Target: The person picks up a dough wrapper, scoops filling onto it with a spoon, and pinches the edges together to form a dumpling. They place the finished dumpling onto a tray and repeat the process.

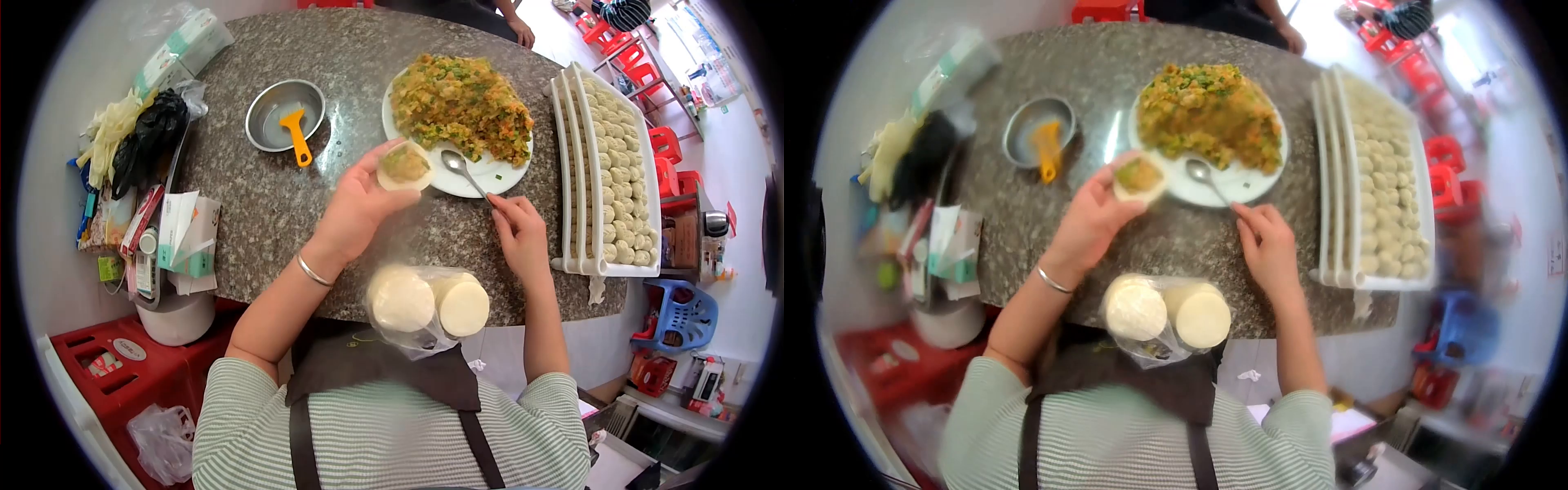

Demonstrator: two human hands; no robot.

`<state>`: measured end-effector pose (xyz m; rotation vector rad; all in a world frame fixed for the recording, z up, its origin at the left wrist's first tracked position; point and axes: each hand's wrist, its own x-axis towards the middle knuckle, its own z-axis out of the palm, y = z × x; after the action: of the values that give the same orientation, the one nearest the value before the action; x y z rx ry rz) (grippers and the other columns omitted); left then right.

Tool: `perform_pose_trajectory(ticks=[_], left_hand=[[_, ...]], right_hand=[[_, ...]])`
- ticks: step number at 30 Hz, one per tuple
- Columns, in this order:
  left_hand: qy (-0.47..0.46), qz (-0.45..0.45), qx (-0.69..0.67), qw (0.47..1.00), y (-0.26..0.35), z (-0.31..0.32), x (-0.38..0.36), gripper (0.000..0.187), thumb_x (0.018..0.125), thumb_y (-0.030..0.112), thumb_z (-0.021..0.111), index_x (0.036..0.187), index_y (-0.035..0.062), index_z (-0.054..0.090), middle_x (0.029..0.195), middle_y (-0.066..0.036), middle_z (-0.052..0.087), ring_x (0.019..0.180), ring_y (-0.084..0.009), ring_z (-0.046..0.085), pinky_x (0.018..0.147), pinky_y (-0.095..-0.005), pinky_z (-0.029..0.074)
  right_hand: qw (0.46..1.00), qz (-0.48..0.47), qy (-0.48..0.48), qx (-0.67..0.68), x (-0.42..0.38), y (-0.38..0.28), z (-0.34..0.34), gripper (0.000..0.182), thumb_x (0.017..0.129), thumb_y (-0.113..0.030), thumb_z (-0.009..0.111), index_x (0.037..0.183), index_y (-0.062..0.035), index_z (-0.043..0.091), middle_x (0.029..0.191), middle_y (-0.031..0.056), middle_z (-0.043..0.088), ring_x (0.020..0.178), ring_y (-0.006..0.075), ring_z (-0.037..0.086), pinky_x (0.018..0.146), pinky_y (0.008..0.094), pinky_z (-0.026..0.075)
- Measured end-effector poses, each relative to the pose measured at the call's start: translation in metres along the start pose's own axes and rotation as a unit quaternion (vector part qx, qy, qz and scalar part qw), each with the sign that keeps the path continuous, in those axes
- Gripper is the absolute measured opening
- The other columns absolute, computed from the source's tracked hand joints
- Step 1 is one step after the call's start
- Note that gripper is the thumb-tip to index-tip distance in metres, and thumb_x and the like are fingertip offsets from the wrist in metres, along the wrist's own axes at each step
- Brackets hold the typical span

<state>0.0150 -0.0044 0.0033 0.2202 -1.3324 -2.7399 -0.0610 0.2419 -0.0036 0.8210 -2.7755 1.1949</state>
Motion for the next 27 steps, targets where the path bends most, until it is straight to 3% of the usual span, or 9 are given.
perform_pose_trajectory(ticks=[5,7,8,11,13,16,20,23,27], left_hand=[[-0.038,0.02,0.051,0.998,0.006,0.031,0.011,0.051,0.087,0.002,0.066,0.134,-0.0021,0.047,0.12,-0.009,0.063,0.108,-0.0158,0.062,0.092,-0.0283,0.051],[-0.019,-0.022,0.004,1.0,0.008,0.042,0.015,0.047,0.088,0.002,0.067,0.131,-0.0013,0.05,0.115,-0.008,0.065,0.102,-0.0142,0.063,0.087,-0.0267,0.053],[-0.025,-0.021,0.007,0.999,0.006,0.045,0.018,0.047,0.088,0.002,0.067,0.131,-0.0013,0.05,0.115,-0.008,0.065,0.102,-0.0142,0.063,0.087,-0.0267,0.053],[-0.004,0.05,0.104,0.993,-0.003,0.041,0.02,0.044,0.089,0.004,0.067,0.13,-0.0013,0.051,0.115,-0.01,0.065,0.102,-0.014,0.063,0.084,-0.0265,0.053],[-0.021,0.152,0.165,0.974,-0.008,0.033,0.021,0.037,0.089,0.006,0.066,0.124,-0.0026,0.057,0.116,-0.01,0.065,0.103,-0.0159,0.063,0.084,-0.0277,0.053],[-0.012,0.223,0.208,0.952,-0.016,0.025,0.024,0.029,0.088,0.005,0.067,0.116,-0.0015,0.065,0.115,-0.013,0.066,0.103,-0.0176,0.064,0.086,-0.0291,0.053],[0.008,0.256,0.284,0.924,-0.015,0.021,0.023,0.022,0.085,0.003,0.068,0.107,0.0021,0.072,0.114,-0.015,0.068,0.102,-0.0189,0.065,0.088,-0.0298,0.052],[0.004,0.259,0.293,0.92,-0.011,0.023,0.021,0.023,0.084,0.003,0.068,0.106,0.0048,0.073,0.113,-0.017,0.068,0.101,-0.0187,0.066,0.088,-0.0296,0.052],[-0.009,0.245,0.286,0.926,-0.01,0.023,0.021,0.021,0.086,0.004,0.068,0.106,0.0016,0.072,0.111,-0.016,0.069,0.101,-0.0188,0.066,0.088,-0.03,0.052]], right_hand=[[0.994,-0.077,0.075,-0.013,0.022,-0.013,0.007,0.019,0.083,-0.004,0.068,0.102,-0.0033,0.07,0.088,0.0107,0.064,0.082,0.0213,0.061,0.071,0.0286,0.049],[0.972,-0.051,0.07,0.219,0.031,-0.024,0.014,0.018,0.083,-0.004,0.069,0.101,-0.0009,0.07,0.092,0.0097,0.067,0.087,0.0183,0.062,0.077,0.0282,0.049],[0.956,0.012,0.066,0.286,0.033,-0.028,0.017,0.017,0.083,-0.004,0.069,0.1,0.0008,0.069,0.095,0.0085,0.069,0.09,0.0152,0.062,0.081,0.0275,0.048],[0.934,-0.001,0.077,0.35,0.044,-0.036,0.023,0.016,0.085,-0.006,0.069,0.099,0.0007,0.07,0.094,0.0075,0.07,0.089,0.015,0.063,0.082,0.0273,0.048],[0.93,0.007,0.076,0.36,0.047,-0.037,0.026,0.016,0.085,-0.006,0.069,0.099,0.0006,0.07,0.094,0.0074,0.07,0.088,0.0149,0.063,0.082,0.0274,0.048],[0.939,0.0,0.071,0.336,0.049,-0.037,0.028,0.016,0.085,-0.007,0.068,0.099,0.0005,0.07,0.093,0.0071,0.07,0.088,0.0145,0.063,0.082,0.0275,0.048],[0.96,0.024,0.005,0.278,0.056,-0.041,0.015,0.017,0.086,-0.011,0.068,0.099,0.0006,0.07,0.093,0.007,0.07,0.087,0.0141,0.063,0.081,0.0275,0.048],[0.945,0.047,-0.039,0.321,0.065,-0.046,0.009,0.019,0.086,-0.013,0.068,0.099,0.0011,0.069,0.092,0.0076,0.07,0.086,0.0142,0.063,0.08,0.028,0.048],[0.943,0.014,-0.028,0.332,0.061,-0.042,0.018,0.017,0.086,-0.012,0.068,0.097,0.001,0.069,0.091,0.0073,0.069,0.088,0.0151,0.063,0.081,0.029,0.048]])
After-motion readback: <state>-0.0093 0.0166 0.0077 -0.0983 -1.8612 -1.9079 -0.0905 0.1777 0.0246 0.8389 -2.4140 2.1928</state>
